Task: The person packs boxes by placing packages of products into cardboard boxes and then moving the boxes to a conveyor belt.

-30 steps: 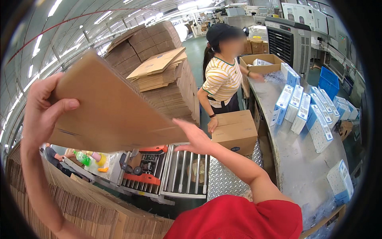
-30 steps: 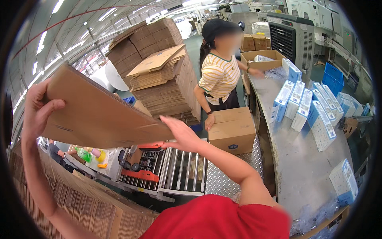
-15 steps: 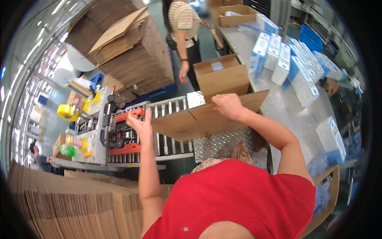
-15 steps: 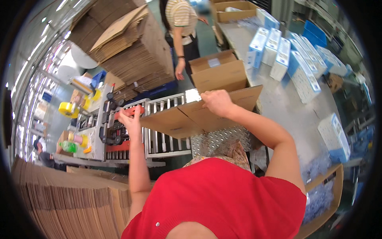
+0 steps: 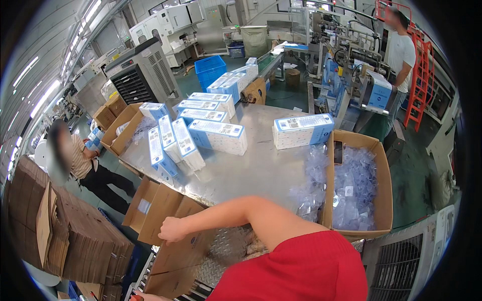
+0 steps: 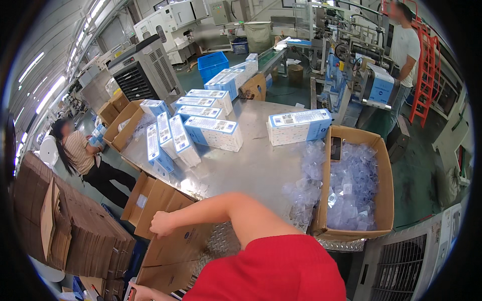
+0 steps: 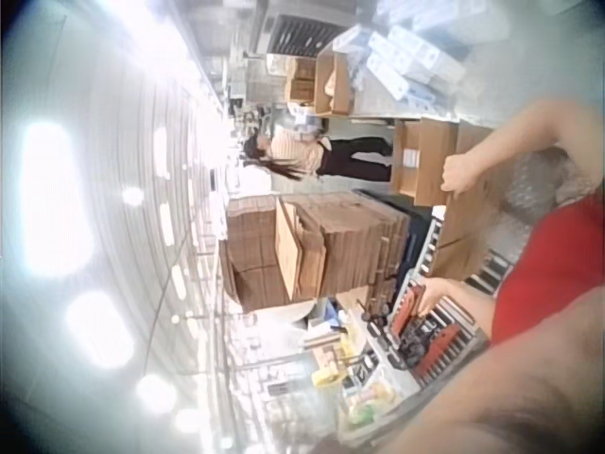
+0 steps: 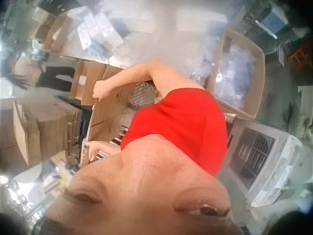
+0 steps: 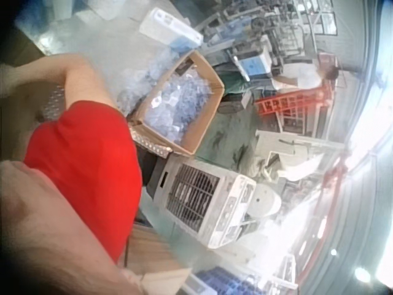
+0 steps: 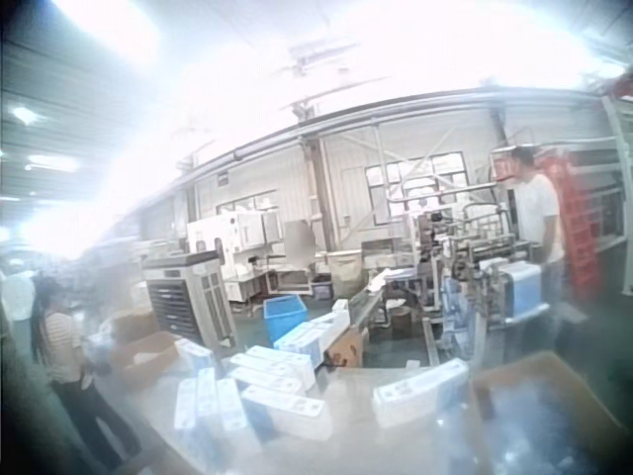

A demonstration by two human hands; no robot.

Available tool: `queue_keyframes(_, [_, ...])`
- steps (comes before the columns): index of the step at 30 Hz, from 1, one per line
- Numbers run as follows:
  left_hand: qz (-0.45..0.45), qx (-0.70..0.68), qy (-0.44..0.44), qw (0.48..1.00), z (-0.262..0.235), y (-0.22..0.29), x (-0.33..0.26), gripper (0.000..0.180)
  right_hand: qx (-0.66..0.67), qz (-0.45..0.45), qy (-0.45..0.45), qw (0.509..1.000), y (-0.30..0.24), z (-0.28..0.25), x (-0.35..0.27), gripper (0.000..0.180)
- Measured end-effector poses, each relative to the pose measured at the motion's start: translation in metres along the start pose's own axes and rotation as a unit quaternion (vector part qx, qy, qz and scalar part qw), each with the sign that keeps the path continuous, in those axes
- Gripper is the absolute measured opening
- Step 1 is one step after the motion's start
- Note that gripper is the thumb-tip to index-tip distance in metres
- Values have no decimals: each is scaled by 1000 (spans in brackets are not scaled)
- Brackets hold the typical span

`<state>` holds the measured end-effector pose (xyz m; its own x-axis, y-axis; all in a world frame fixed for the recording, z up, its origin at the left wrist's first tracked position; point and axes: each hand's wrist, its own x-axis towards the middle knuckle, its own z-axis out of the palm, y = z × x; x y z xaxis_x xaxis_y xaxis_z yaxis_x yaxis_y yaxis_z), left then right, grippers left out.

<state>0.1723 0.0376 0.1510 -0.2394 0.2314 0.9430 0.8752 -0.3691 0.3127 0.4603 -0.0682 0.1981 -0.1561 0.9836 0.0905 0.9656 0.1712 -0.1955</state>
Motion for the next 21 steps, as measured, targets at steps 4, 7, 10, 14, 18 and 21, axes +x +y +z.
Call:
queue_keyframes(4, [20, -105, -280, 954, 0, 33, -4, 82, 22, 6, -28, 999, 6, 0, 8, 53])
queue_keyframes(7, [5, -123, -462, 879, 10, 38, -7, 78, 31, 1, -55, 998, 8, -1, 18, 63])
queue_keyframes(10, [-31, -135, -618, 774, 28, 31, -10, 74, 37, 17, -52, 998, 7, -8, 23, 61])
queue_keyframes(14, [-113, -164, -737, 646, 44, 5, -1, 69, 37, 39, -84, 995, 26, -1, 46, 48])
queue_keyframes(18, [-220, -246, -768, 549, 22, -39, 65, 64, 61, 98, -55, 992, 44, -22, 26, 29])
queue_keyframes(21, [-263, -351, -759, 482, -20, -76, 138, 61, 199, 209, -52, 956, 33, -60, 4, 30])
